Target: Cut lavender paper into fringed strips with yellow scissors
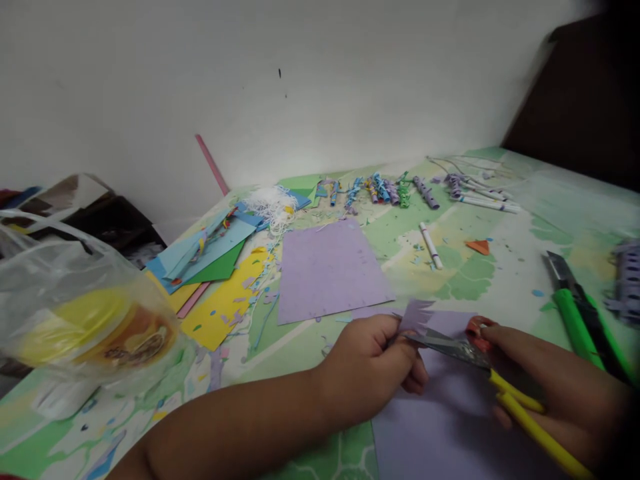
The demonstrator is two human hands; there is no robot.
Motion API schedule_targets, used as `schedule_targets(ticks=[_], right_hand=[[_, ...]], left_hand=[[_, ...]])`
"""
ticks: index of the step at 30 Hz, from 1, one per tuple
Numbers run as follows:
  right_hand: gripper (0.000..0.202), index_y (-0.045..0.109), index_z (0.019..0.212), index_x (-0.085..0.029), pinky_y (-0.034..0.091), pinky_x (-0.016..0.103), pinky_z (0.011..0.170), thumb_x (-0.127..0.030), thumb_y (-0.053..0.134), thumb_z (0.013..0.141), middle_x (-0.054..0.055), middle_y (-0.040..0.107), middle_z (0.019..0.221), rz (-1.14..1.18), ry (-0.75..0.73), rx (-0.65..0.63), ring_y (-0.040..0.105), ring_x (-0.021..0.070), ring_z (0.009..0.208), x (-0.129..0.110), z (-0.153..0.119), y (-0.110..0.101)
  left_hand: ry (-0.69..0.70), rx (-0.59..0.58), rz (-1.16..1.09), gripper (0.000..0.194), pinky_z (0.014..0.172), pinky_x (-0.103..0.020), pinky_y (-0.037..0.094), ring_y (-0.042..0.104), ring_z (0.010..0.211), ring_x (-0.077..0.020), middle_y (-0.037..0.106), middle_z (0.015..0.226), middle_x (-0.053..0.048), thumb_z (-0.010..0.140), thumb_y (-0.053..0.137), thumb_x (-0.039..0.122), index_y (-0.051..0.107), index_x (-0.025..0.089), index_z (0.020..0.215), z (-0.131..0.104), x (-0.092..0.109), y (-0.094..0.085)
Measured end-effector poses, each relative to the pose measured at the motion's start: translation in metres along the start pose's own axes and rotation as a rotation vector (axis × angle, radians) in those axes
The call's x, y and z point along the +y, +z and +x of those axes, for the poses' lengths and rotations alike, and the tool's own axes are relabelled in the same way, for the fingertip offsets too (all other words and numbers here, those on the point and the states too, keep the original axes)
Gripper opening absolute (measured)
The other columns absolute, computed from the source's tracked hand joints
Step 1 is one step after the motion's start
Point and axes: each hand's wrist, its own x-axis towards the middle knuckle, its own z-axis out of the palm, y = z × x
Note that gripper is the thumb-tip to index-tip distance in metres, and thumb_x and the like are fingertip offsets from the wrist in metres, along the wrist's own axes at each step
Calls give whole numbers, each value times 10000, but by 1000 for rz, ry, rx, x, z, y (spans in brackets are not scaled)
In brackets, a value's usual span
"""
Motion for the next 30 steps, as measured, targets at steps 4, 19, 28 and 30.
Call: schedule_targets(ticks=[4,19,28,30], right_hand=[[404,564,1030,-247,584,335,658,-408,666,674,72,703,998,4,-48,-135,667,319,933,6,-5,4],[364,517,1027,-247,580,348,622,-459,606,744,84,697,977,-76,-69,-157,662,327,944,6,-5,2],[333,541,1028,-265,591,372,643,-419,607,740,67,700,986,-87,-31,-140,672,320,915,6,-2,-1],[361,543,1046,-264,591,370,657,-413,619,726,69,699,1001,-80,-12,-143,661,327,949,4,-2,-2]], left_hand=[[21,-13,35,229,562,-181,443,506,506,-61,526,531,27,759,450,65,512,143,553,-2,0,1],[59,4,83,223,595,-218,460,508,529,-81,520,544,18,789,507,215,510,155,574,-4,3,2],[8,-44,-38,203,546,-226,434,486,475,-80,527,516,24,775,550,309,522,154,646,3,-2,-3],[27,-27,-13,247,562,-224,438,491,492,-81,523,517,18,796,531,318,519,152,614,3,-2,-3]])
